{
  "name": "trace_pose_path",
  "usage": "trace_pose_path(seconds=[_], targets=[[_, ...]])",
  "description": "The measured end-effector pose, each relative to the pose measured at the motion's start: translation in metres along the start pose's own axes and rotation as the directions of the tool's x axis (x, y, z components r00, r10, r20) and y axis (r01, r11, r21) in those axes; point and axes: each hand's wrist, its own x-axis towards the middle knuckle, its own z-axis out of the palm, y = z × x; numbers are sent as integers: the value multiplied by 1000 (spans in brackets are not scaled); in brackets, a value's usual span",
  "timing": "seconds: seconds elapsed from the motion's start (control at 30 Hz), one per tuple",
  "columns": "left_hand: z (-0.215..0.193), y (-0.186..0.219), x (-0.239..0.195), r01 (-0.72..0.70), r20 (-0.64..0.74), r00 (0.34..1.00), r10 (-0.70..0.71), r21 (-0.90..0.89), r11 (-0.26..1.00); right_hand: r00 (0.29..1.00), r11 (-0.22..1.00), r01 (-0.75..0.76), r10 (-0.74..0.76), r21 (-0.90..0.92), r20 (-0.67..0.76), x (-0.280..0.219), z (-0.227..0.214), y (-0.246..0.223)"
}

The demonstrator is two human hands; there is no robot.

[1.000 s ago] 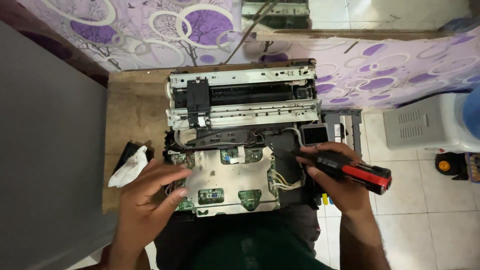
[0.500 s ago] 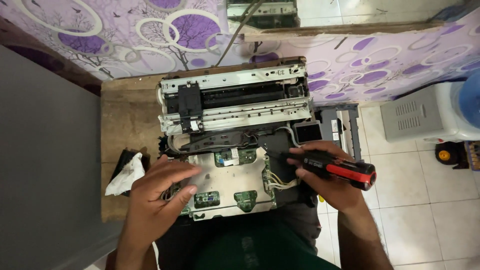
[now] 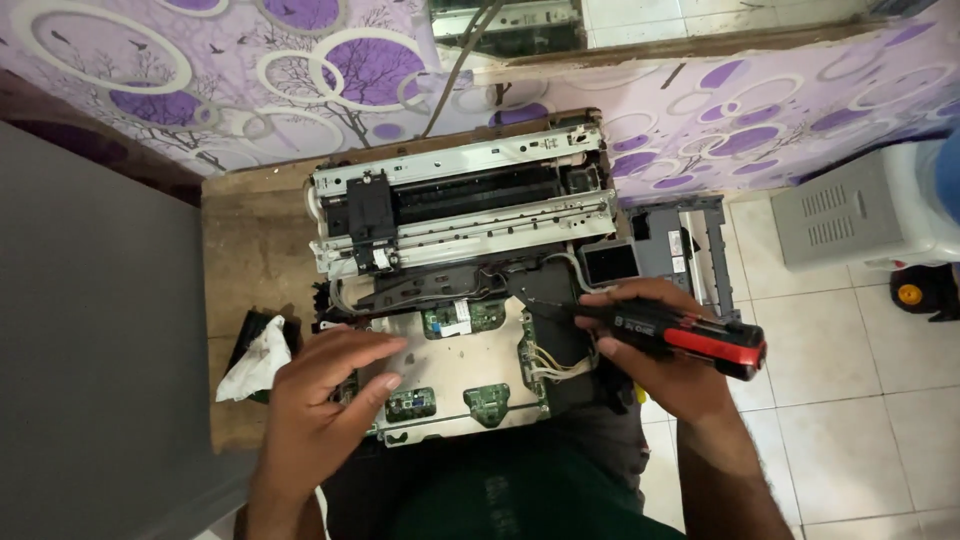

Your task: The person uses a screwdriver to remove a black plastic component from a disassembled printer. They then wipe the component with a white tissue to clean it.

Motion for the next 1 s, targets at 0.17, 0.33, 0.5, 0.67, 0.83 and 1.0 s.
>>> trace_pose_path(seconds=[0.17, 0.33, 0.5, 0.67, 0.83, 1.0], targets=[[37, 11, 16, -101, -2, 995, 103, 212, 972, 1000, 999, 10, -10, 32, -10, -8, 0, -8], [81, 20, 37, -239, 181, 966, 184, 353, 905, 999, 995, 53, -53, -79, 2, -13, 7, -26], [115, 3, 52, -269, 256, 952, 169, 429, 862, 999, 996, 33, -37, -86, -39, -21, 15, -38], [108, 3, 48, -331, 139, 943, 301, 340, 880, 995, 994, -28, 17, -108, -101, -23, 34, -53], [115, -19, 40, -326, 25, 941, 339, 351, 878, 997, 994, -26, 18, -104, -77, -24, 55, -60], [97, -20, 27, -286, -12, 955, 298, 243, 927, 997, 933, -74, 58, -353, -56, -22, 55, -56]])
